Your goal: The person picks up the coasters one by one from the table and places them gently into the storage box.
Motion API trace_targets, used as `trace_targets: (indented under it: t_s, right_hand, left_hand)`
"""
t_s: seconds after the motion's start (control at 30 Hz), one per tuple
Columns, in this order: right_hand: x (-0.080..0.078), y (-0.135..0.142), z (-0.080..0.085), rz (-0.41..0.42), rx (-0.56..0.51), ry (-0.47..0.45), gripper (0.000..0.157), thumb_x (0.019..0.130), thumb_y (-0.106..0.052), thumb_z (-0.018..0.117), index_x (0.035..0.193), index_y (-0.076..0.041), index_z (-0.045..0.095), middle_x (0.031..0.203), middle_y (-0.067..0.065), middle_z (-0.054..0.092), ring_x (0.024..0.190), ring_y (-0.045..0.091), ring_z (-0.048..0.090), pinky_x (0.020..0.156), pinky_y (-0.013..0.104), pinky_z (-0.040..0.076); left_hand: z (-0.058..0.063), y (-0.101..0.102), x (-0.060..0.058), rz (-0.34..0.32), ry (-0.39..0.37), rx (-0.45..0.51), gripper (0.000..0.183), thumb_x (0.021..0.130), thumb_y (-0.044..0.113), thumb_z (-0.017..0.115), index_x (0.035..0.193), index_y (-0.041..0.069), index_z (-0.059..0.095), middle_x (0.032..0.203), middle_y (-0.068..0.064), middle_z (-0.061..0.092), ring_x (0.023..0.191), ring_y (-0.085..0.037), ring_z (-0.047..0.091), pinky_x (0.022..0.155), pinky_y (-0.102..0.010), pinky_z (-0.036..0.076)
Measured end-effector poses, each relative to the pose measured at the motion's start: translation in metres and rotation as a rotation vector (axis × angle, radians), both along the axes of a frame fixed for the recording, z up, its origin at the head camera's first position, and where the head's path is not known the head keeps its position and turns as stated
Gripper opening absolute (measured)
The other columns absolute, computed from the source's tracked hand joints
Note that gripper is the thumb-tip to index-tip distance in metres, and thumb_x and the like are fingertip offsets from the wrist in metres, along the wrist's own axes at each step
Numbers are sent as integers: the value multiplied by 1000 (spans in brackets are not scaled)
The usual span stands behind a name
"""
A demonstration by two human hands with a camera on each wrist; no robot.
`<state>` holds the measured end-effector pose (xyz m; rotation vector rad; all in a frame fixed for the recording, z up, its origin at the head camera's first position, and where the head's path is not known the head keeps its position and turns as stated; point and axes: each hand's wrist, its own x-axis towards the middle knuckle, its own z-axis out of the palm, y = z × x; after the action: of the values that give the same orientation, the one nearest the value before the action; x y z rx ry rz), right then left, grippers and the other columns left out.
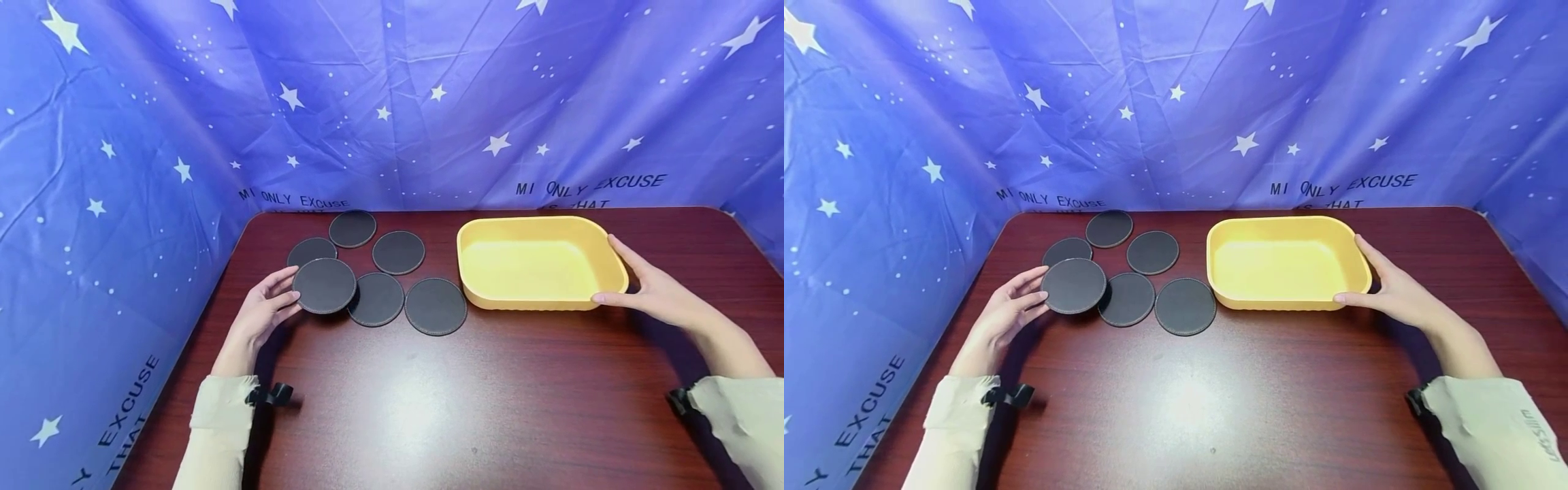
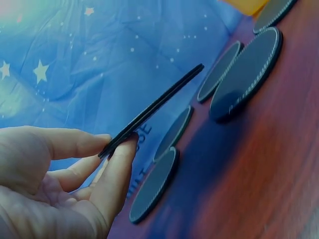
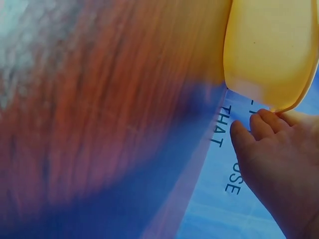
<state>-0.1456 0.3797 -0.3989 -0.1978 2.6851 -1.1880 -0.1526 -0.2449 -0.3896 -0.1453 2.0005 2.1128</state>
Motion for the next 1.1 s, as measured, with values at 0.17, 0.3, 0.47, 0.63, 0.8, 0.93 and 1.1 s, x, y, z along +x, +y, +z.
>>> trace_targets:
  t_s: [0.17,0.3,0.47,0.63,0.8,0.93,1.1]
  right_hand:
    - [-1,-1,1,-7,4,14,108,89,-24,73,160,-24,-9,168,15,-6,154,35,-7,112,79,3]
    - [0,0,-1,-14,12,32,109,88,-23,75,161,-25,-6,168,16,-2,154,33,-4,115,76,3]
    - [2,0,-2,-17,20,63,109,86,-21,76,161,-21,-3,168,18,2,155,30,-1,119,71,1]
    - [1,0,-2,-16,22,61,110,86,-22,77,161,-21,-3,168,19,3,154,33,0,116,75,5]
    - [1,-3,0,-14,31,52,110,86,-23,78,161,-19,-3,168,18,2,154,34,0,117,74,5]
    - [2,-4,2,-14,36,55,110,85,-23,78,161,-18,-2,168,18,3,154,34,0,118,73,5]
    - [4,-4,4,-19,48,64,109,85,-24,78,161,-18,0,167,19,5,154,31,1,120,70,4]
  left_hand:
    - [6,16,-9,-31,12,10,59,96,-10,52,151,0,34,115,12,61,90,0,65,77,-17,58]
    - [11,32,-17,-60,21,32,59,96,-11,51,151,0,34,117,10,60,89,-1,66,77,-17,59]
    - [17,55,-26,-102,39,57,60,95,-12,50,152,0,34,119,8,59,89,-2,67,79,-19,59]
    - [21,79,-34,-132,47,67,60,95,-12,51,151,1,36,121,5,59,88,-2,67,78,-19,59]
    - [21,99,-41,-148,55,95,60,94,-12,52,151,1,37,117,4,61,89,-2,66,76,-18,59]
    - [22,114,-45,-164,62,118,60,94,-12,51,151,1,37,126,-3,60,89,-3,66,76,-18,59]
    - [22,132,-49,-169,55,128,60,95,-11,52,151,4,39,135,-9,56,88,-4,64,75,-19,58]
